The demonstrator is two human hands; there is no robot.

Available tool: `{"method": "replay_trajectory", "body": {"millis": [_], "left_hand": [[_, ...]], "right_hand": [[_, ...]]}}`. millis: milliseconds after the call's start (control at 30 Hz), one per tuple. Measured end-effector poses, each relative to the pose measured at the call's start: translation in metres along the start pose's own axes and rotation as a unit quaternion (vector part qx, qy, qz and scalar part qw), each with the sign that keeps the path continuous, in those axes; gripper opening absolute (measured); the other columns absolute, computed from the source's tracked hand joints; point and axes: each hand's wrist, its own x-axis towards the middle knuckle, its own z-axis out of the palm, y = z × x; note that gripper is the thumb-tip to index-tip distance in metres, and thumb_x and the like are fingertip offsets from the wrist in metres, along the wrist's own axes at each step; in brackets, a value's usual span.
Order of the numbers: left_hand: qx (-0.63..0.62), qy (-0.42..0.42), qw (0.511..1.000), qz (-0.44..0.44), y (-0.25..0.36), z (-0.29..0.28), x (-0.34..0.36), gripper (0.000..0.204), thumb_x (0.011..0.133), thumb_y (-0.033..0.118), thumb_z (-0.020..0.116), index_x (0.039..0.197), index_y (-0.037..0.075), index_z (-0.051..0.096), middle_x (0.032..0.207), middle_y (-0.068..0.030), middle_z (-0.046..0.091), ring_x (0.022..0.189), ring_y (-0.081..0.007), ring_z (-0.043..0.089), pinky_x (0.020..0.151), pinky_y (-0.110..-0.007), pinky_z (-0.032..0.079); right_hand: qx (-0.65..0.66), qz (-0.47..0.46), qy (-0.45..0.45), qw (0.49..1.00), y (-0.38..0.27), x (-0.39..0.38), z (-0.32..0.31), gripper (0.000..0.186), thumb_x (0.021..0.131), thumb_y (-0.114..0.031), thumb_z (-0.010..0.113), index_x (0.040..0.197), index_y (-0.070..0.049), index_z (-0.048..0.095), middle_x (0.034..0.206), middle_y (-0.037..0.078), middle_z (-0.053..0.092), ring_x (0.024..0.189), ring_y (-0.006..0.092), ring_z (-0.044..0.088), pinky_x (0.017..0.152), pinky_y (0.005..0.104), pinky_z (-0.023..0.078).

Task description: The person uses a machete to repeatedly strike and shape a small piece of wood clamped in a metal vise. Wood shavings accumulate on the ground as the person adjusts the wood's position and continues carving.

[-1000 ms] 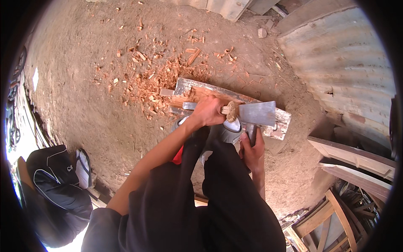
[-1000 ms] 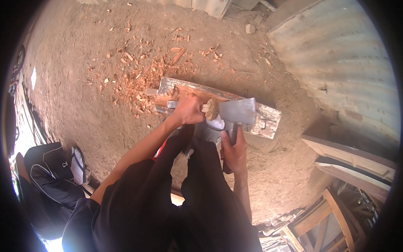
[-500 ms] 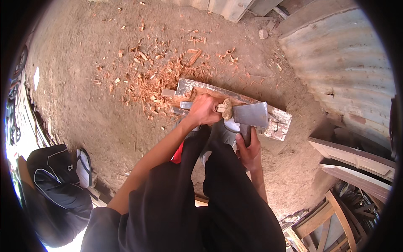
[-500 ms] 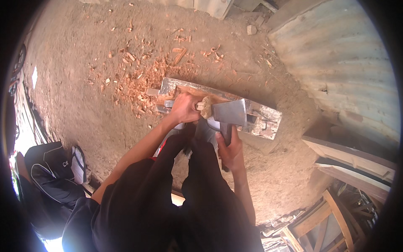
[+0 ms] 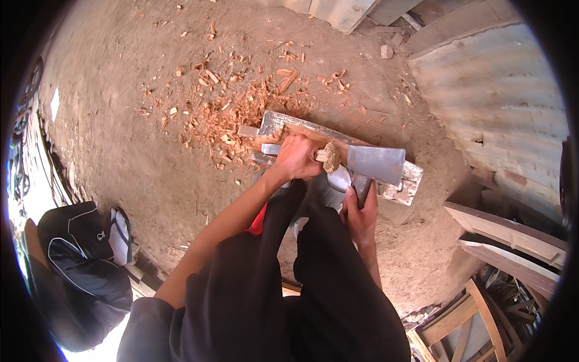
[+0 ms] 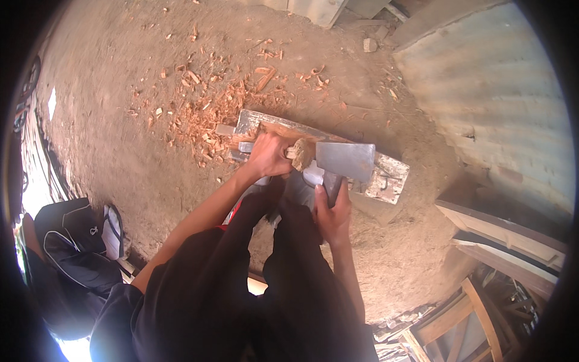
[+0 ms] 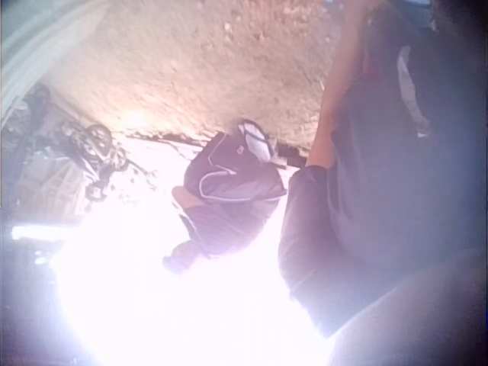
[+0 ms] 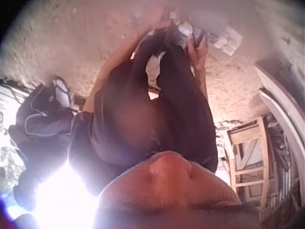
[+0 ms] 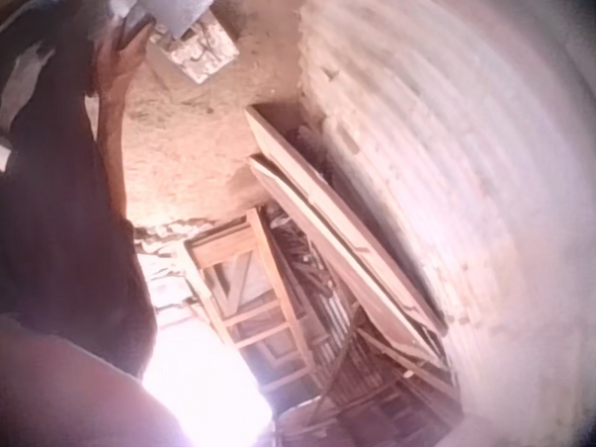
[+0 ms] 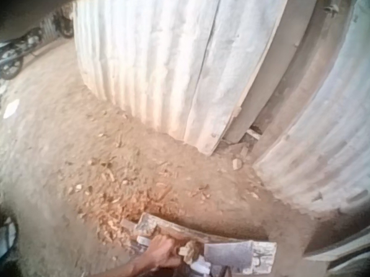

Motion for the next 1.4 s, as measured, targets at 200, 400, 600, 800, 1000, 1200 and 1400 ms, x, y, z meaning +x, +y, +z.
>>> {"method": "replay_trajectory", "body": {"millis": [200,400,600,800,1000,1200,1400], "left_hand": [[-0.011,0.006,1.000,-0.002,0.003,-0.007,-0.003,0.025,0.066,0.022,0.069,0.087,0.009,0.074,0.071,-0.0218,0.066,0.072,-0.0441,0.066,0.065,-0.052,0.051],[0.002,0.021,1.000,0.016,-0.003,-0.010,-0.003,0.024,0.069,0.026,0.072,0.088,0.011,0.076,0.070,-0.0211,0.067,0.070,-0.0417,0.068,0.062,-0.049,0.052],[-0.024,0.063,0.998,0.013,-0.007,-0.014,-0.007,0.024,0.067,0.028,0.073,0.084,0.011,0.076,0.070,-0.0209,0.067,0.068,-0.0407,0.067,0.062,-0.048,0.053],[-0.007,0.033,0.999,0.008,-0.010,-0.021,-0.006,0.026,0.065,0.028,0.074,0.083,0.009,0.076,0.069,-0.0208,0.067,0.068,-0.0407,0.067,0.062,-0.048,0.053],[-0.030,0.051,0.998,0.013,-0.012,-0.014,-0.007,0.026,0.063,0.026,0.074,0.082,0.009,0.076,0.069,-0.0208,0.066,0.067,-0.0402,0.067,0.062,-0.048,0.053],[-0.003,0.043,0.999,0.023,-0.021,-0.017,-0.011,0.025,0.067,0.030,0.074,0.083,0.011,0.076,0.069,-0.0197,0.067,0.068,-0.0392,0.068,0.063,-0.048,0.053],[-0.005,0.073,0.997,0.029,-0.013,-0.022,-0.009,0.024,0.067,0.030,0.075,0.082,0.011,0.075,0.069,-0.0189,0.067,0.067,-0.0399,0.067,0.063,-0.048,0.054]], "right_hand": [[-0.028,-0.019,-0.041,0.999,-0.014,0.004,-0.004,0.037,0.104,-0.021,0.061,0.129,0.004,0.049,0.063,0.005,0.057,0.047,0.0115,0.054,0.044,0.0285,0.042],[-0.035,-0.018,-0.014,0.999,-0.005,0.004,0.006,0.036,0.104,-0.019,0.062,0.128,0.004,0.048,0.066,0.004,0.058,0.048,0.0107,0.054,0.044,0.0277,0.043],[0.116,-0.044,0.013,0.992,-0.023,-0.007,0.007,0.036,0.103,-0.017,0.063,0.129,0.004,0.048,0.067,0.004,0.059,0.049,0.0104,0.056,0.045,0.0275,0.044],[-0.090,-0.070,-0.026,0.993,-0.019,0.007,0.015,0.036,0.102,-0.019,0.065,0.126,0.003,0.049,0.065,0.004,0.059,0.050,0.0091,0.056,0.045,0.0259,0.042],[0.009,-0.096,0.045,0.994,-0.005,0.002,0.024,0.042,0.104,-0.021,0.062,0.132,0.008,0.049,0.066,0.009,0.061,0.050,0.0119,0.057,0.046,0.0300,0.044],[-0.007,-0.034,-0.010,0.999,-0.028,0.000,0.005,0.038,0.103,-0.022,0.063,0.129,0.003,0.052,0.068,0.008,0.063,0.051,0.0125,0.058,0.047,0.0316,0.046],[-0.138,-0.133,-0.006,0.982,-0.004,0.009,0.015,0.040,0.102,-0.024,0.066,0.127,0.005,0.051,0.069,0.010,0.064,0.051,0.0131,0.059,0.048,0.0321,0.046]]}}
